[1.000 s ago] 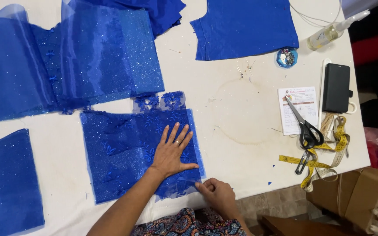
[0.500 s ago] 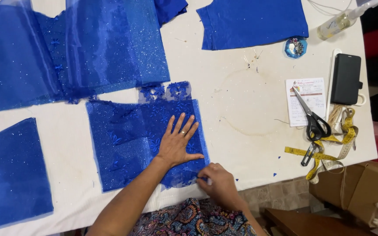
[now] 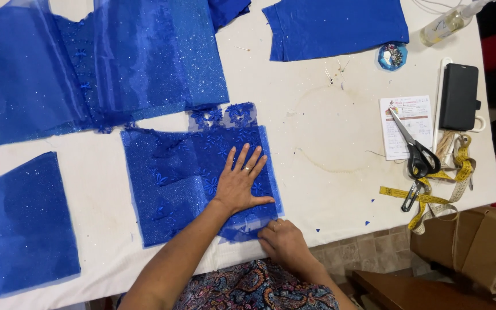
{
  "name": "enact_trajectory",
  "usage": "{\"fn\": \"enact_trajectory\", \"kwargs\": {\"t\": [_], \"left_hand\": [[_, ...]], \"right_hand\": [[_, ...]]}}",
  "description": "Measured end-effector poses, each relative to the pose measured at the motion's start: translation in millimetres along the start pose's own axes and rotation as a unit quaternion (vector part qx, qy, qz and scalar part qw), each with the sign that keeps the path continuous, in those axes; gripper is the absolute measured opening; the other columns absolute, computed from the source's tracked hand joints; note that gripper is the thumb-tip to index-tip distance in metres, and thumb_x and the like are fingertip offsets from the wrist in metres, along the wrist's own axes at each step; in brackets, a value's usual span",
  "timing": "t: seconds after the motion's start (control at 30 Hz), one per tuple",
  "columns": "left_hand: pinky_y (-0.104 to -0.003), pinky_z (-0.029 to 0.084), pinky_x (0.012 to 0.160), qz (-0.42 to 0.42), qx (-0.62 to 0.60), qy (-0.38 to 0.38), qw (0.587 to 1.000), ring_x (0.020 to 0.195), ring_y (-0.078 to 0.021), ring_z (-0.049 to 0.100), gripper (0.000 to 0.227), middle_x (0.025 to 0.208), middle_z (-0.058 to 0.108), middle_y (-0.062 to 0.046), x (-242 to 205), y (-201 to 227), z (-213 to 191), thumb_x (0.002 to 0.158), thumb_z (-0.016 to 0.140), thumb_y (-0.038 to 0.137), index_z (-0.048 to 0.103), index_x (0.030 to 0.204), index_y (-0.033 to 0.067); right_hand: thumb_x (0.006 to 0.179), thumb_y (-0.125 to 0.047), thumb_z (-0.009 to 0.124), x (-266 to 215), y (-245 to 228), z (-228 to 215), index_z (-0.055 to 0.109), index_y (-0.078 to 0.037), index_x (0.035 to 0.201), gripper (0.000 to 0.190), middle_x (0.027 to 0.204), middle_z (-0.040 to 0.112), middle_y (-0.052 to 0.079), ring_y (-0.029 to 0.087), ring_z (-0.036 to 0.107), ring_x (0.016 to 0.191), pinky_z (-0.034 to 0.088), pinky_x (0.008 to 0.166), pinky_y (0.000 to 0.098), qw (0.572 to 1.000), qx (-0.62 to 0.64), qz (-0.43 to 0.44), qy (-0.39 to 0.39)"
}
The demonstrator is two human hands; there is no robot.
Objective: The person aligns a piece of blue lace fabric onto a larger blue glittery fabric piece on a white table. They smooth the layers and secure them by inserting pins along the edges and center of the fabric.
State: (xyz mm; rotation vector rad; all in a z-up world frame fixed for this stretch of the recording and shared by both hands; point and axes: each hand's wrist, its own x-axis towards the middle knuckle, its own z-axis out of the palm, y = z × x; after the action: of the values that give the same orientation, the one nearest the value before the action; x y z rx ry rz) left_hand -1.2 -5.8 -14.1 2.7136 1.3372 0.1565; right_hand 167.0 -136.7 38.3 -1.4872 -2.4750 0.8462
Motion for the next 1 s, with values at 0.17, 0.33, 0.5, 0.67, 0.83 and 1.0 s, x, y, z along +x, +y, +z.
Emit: {"fn": "enact_trajectory", "kwargs": {"t": [0.17, 0.33, 0.5, 0.67, 0.83, 1.0], "left_hand": [[-0.058, -0.003, 0.124, 0.003, -0.004, 0.006, 1.000, 0.154, -0.0351, 0.002, 0.119, 0.167, 0.011, -0.007, -0.5, -0.4, 1.1, 0.072, 0.027, 0.099, 0.021, 0.159, 0.0175], [-0.057, -0.004, 0.124, 0.003, -0.007, 0.011, 1.000, 0.154, -0.0346, 0.002, 0.118, 0.167, 0.012, -0.006, -0.9, -0.9, 1.8, 0.072, 0.030, 0.098, 0.021, 0.159, 0.0177], [-0.057, -0.001, 0.124, 0.007, -0.009, 0.033, 0.999, 0.155, -0.0346, 0.005, 0.117, 0.167, 0.015, -0.008, -1.4, -1.3, 3.0, 0.073, 0.033, 0.097, 0.024, 0.158, 0.0164], [-0.058, 0.000, 0.124, 0.014, -0.015, 0.045, 0.999, 0.154, -0.0358, 0.006, 0.118, 0.167, 0.016, -0.009, -1.1, -1.4, 1.3, 0.073, 0.036, 0.097, 0.024, 0.158, 0.0160], [-0.057, 0.001, 0.124, 0.013, -0.007, 0.042, 0.999, 0.154, -0.0361, 0.007, 0.118, 0.167, 0.016, -0.009, 0.1, -0.5, -6.1, 0.071, 0.037, 0.097, 0.026, 0.158, 0.0167], [-0.055, 0.004, 0.124, -0.004, -0.010, 0.054, 0.998, 0.154, -0.0345, 0.008, 0.116, 0.166, 0.017, -0.010, 1.2, -4.1, -16.4, 0.078, 0.038, 0.094, 0.023, 0.159, 0.0122]], "right_hand": [[0.086, -0.030, 0.074, -18.5, -1.4, -2.1, 0.074, -0.021, 0.103, 0.020, 0.093, 0.073, 0.002, 0.023, 0.068, 0.078, 0.057, 0.069, 0.0422, 0.995, 0.004, 0.018, -0.096], [0.076, -0.006, 0.067, -17.2, -7.1, 8.6, 0.079, -0.026, 0.093, 0.029, 0.074, 0.072, -0.007, 0.012, 0.065, 0.062, 0.058, 0.058, 0.0302, 0.997, 0.041, -0.055, -0.045], [0.070, -0.003, 0.055, -45.6, 1.3, 22.9, 0.076, -0.026, 0.107, 0.048, 0.095, 0.078, -0.001, 0.022, 0.073, 0.068, 0.058, 0.049, 0.0397, 0.981, 0.146, 0.011, -0.124], [0.087, -0.015, 0.077, -19.1, -13.2, -57.4, 0.080, -0.019, 0.094, 0.009, 0.092, 0.079, -0.003, 0.006, 0.066, 0.078, 0.055, 0.068, 0.0163, 0.874, 0.369, 0.286, -0.136], [0.085, -0.012, 0.082, 6.8, -13.9, -57.4, 0.081, -0.009, 0.086, 0.003, 0.067, 0.066, -0.001, 0.008, 0.049, 0.060, 0.042, 0.053, 0.0198, 0.818, 0.375, 0.431, 0.058], [0.086, -0.017, 0.080, 15.0, -19.9, -61.1, 0.076, -0.014, 0.083, 0.006, 0.069, 0.066, -0.004, 0.007, 0.054, 0.064, 0.045, 0.058, 0.0217, 0.818, 0.316, 0.479, 0.044]]}}
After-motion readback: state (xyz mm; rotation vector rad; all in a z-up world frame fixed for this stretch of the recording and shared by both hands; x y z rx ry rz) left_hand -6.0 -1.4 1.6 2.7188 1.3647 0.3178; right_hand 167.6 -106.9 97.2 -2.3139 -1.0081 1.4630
